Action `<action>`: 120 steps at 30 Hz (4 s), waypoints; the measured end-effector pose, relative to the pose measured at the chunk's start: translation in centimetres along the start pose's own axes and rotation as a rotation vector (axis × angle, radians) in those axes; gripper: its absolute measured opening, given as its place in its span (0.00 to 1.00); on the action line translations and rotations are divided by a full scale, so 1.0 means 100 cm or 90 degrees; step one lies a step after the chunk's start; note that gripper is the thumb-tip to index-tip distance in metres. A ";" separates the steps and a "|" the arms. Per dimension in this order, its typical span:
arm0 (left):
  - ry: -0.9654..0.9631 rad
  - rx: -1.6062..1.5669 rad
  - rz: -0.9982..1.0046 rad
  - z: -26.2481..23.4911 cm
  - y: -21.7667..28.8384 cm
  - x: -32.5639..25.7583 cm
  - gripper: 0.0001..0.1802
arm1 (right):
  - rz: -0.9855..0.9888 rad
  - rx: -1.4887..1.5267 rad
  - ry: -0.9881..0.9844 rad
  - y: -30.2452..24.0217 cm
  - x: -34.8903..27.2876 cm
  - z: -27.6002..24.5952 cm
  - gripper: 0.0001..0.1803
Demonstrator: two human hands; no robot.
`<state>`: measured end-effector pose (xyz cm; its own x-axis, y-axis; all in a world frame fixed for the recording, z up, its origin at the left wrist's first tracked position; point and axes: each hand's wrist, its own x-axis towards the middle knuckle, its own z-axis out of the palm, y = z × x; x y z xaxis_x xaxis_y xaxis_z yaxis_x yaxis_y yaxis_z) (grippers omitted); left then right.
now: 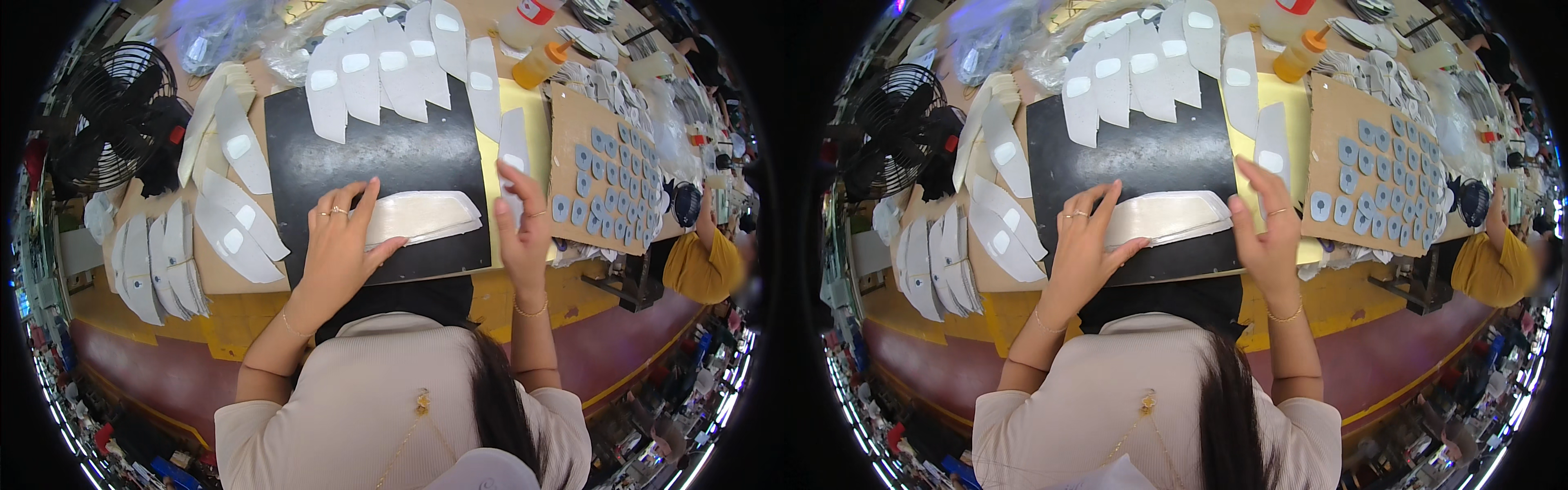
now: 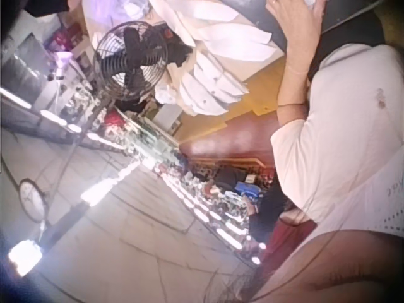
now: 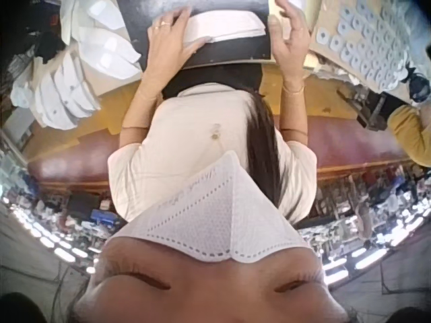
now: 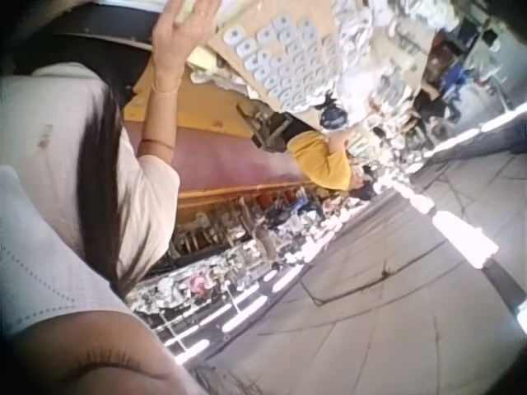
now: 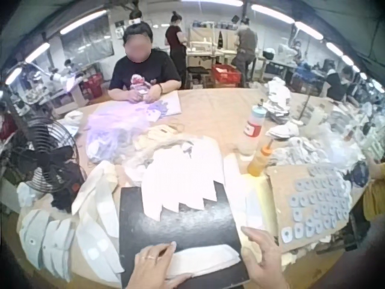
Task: The person repeatedly picks up white fabric pieces and small circular inserts, places them on a black work surface, and presses them together. The person handles the items one at a time, aligning and smoothing each piece before moving to the next.
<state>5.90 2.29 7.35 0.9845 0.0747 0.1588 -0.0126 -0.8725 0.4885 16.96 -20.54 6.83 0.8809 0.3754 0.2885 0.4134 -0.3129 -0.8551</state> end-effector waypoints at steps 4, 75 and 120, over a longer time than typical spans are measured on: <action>-0.024 -0.023 -0.004 0.006 -0.011 -0.005 0.31 | -0.050 -0.130 -0.098 -0.014 -0.007 0.026 0.24; -0.179 -0.012 -0.096 0.018 0.015 0.000 0.38 | -0.078 0.760 0.014 0.017 0.004 -0.045 0.10; 0.138 -0.030 -0.356 0.044 -0.069 0.169 0.36 | -0.021 0.553 0.187 0.018 -0.018 -0.059 0.06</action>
<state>23.37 7.42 2.91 0.7860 0.6172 0.0366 0.4838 -0.6509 0.5851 17.51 -26.91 7.35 0.9441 0.0981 0.3148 0.2254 0.5048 -0.8333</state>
